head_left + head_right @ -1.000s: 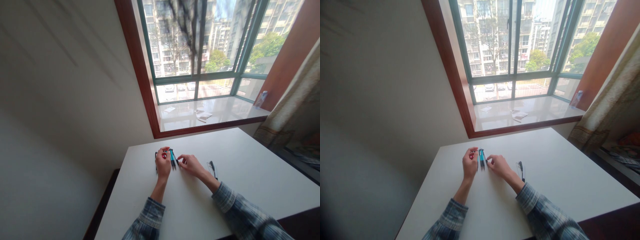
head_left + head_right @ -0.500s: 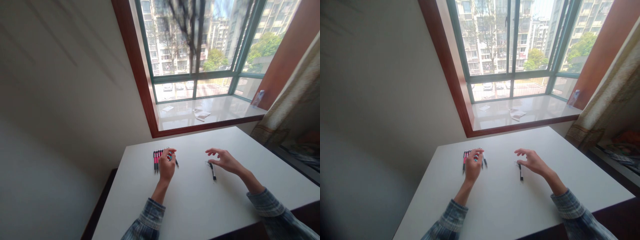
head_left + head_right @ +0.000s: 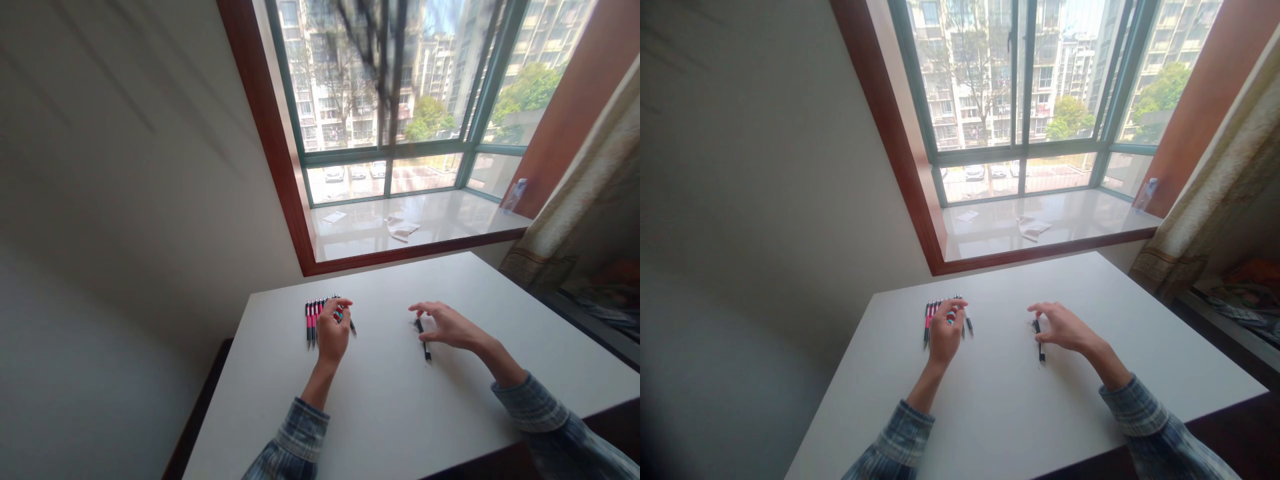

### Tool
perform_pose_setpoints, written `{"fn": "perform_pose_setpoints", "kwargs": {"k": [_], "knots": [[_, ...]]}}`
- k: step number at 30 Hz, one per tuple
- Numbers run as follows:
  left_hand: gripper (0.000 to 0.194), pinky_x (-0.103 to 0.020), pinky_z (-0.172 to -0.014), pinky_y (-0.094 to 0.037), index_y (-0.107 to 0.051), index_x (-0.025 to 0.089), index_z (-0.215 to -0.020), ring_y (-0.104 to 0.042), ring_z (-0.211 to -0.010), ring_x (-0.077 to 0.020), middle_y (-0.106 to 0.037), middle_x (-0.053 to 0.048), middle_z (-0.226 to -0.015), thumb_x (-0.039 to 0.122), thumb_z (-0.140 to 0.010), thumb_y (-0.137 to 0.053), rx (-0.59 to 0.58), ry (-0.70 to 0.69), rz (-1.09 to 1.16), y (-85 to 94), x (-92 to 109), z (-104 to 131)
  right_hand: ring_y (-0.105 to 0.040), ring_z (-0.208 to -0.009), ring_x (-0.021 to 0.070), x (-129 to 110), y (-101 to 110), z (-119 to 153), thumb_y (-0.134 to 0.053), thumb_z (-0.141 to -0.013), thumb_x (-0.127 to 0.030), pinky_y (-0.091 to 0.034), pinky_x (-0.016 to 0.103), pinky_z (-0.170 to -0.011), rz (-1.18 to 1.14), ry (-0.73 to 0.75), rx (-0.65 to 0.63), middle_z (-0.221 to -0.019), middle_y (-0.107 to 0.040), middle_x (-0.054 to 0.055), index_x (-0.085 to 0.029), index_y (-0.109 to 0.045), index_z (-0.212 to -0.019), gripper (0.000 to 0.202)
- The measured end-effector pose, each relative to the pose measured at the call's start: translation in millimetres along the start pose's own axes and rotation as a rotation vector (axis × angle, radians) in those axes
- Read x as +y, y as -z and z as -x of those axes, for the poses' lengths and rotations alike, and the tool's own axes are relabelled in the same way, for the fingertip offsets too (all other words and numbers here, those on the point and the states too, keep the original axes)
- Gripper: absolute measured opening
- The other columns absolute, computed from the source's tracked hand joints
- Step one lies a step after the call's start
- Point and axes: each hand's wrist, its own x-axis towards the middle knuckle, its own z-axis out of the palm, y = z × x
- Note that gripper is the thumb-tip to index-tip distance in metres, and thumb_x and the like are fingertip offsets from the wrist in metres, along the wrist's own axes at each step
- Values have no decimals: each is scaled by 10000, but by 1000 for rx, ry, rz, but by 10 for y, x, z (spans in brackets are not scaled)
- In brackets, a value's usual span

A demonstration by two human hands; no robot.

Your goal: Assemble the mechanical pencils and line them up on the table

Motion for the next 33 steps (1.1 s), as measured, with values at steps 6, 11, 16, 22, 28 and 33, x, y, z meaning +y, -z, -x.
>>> {"fn": "perform_pose_setpoints", "kwargs": {"k": [6,11,16,22,28,33], "knots": [[162,-279,-629,-476,-742,241,-854,-630,-718,-179,-716,-30,-850,185,-836,-591,4,-1,-1,-1,4,5,-642,-1055,292,-6,27,-19,-785,-727,-319,-487,393,-926,65,9,-5,-1087,-737,52,-291,-684,-1229,513],[124,-277,-627,-488,-733,237,-884,-640,-690,-170,-732,-28,-854,241,-863,-611,3,-14,-37,-1,49,19,-653,-984,274,-127,110,-37,-773,-772,-347,-510,391,-848,90,29,87,-1057,-729,40,-308,-654,-1263,506],[219,-267,-599,-509,-731,231,-1015,-681,-670,-169,-740,-39,-872,395,-888,-660,-182,90,60,-51,111,72,-627,-1065,279,-611,-35,-95,-759,-816,-272,-518,443,-938,-3,252,273,-1148,-693,67,-298,-564,-1375,593],[327,-280,-623,-535,-745,180,-966,-714,-744,-209,-765,-90,-876,482,-842,-729,-503,147,265,-72,161,118,-611,-1101,300,-1080,-284,-118,-722,-872,-250,-508,501,-979,27,478,250,-1211,-684,82,-317,-567,-1376,531],[322,-307,-700,-559,-753,167,-942,-719,-782,-217,-773,-98,-873,469,-830,-746,-497,186,305,-91,139,105,-631,-1105,271,-964,-304,-186,-740,-884,-340,-537,438,-952,-116,471,272,-1213,-687,86,-289,-613,-1321,458],[263,-294,-716,-535,-775,189,-932,-689,-778,-197,-770,-74,-907,432,-851,-716,-428,172,181,-119,52,83,-684,-827,210,-456,-47,-367,-686,-915,-428,-550,348,-761,-231,340,289,-916,-755,50,-236,-754,-978,213]]}}
